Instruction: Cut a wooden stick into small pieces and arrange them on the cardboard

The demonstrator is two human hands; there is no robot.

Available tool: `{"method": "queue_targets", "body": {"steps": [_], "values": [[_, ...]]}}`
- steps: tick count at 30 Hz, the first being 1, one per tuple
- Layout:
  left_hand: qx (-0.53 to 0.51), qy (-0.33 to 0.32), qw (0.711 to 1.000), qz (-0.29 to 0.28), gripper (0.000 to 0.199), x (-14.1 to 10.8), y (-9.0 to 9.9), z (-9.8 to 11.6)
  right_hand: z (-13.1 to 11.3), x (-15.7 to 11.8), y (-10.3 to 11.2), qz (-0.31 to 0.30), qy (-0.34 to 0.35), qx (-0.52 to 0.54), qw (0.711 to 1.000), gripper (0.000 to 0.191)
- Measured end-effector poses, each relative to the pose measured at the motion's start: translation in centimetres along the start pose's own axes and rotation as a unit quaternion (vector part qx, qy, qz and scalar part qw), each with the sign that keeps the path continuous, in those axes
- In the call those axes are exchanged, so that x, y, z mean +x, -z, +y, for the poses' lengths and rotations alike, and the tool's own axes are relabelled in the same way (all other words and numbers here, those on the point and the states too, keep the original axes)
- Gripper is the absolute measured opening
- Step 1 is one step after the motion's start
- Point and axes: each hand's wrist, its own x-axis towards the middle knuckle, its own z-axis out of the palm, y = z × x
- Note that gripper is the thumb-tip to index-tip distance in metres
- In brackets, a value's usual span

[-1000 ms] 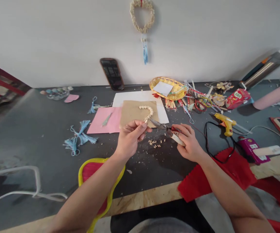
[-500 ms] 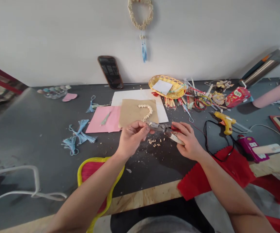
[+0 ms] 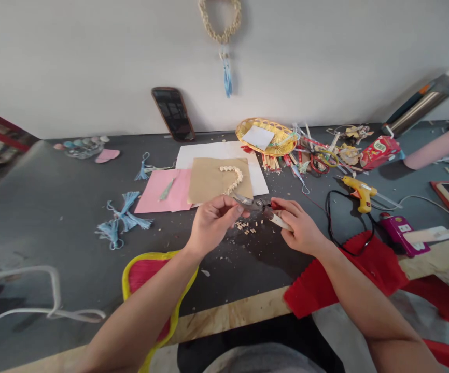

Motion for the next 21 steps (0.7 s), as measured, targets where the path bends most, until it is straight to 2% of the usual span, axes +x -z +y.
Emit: {"method": "queue_targets", "body": {"steps": [3,6,14,21], "values": [[0.013,-0.002,1.000,0.004,0.020,-0.2,-0.3,0.5,-0.3,0.0,-0.3,-0.003,-0.042,0.020,0.999,0.066],[0.038,-0.006,0.999,-0.005,0.018,-0.7,-0.7,1.0,-0.3,-0.1,-0.5,-0.006,-0.077,-0.004,0.997,0.075],[0.112,-0.008,0.994,-0.012,0.018,-2.3,-2.0,1.8,-0.4,-0.2,-0.6,-0.001,-0.089,-0.082,0.993,0.062],[0.078,0.013,0.997,-0.015,0.022,-2.8,-1.9,2.1,-1.2,-0.4,-0.2,0.000,-0.098,-0.092,0.991,0.053]]}}
